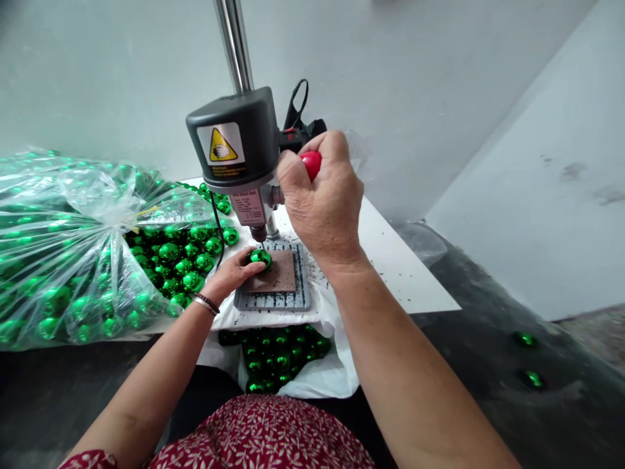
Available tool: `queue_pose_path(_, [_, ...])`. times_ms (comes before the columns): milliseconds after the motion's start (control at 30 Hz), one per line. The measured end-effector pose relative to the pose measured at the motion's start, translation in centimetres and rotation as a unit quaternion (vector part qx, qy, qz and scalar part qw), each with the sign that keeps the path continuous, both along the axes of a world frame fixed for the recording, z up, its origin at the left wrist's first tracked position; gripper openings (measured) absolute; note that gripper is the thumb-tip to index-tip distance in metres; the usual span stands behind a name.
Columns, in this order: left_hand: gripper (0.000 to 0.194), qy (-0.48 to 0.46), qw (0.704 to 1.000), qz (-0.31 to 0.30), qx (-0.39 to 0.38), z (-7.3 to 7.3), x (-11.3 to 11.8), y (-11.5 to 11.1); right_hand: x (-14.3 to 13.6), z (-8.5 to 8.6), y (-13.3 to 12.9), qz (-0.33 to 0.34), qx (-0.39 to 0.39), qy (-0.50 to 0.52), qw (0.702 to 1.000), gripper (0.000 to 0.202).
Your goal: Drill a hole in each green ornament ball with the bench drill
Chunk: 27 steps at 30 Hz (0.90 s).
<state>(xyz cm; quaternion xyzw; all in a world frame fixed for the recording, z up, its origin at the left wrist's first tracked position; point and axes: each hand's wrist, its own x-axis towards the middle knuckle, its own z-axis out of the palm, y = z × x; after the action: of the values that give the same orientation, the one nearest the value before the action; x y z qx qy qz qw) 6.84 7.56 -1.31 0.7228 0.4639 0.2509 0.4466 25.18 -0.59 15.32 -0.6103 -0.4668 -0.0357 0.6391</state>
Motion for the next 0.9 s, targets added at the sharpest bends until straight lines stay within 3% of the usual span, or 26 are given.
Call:
queue_pose_path(433, [0.059,0.155,0.982,-0.034,0.105,3.2,1.3,-1.2,-0.3,0.0,-0.4,-0.011,-0.017,-0.015,1.000,0.017])
queue_pose_path(667, [0.068,0.055,0.997,-0.054,-0.017,2.0,0.0,1.6,-0.6,0.3,-0.7,-0.010,-0.026,-0.002,1.000,0.016])
queue_pose_path(900, [0.069,0.055,0.996,-0.055,-0.031,2.1,0.2,2.3,-0.4,0.2,-0.4,0.007,-0.002,0.002,1.000,0.018])
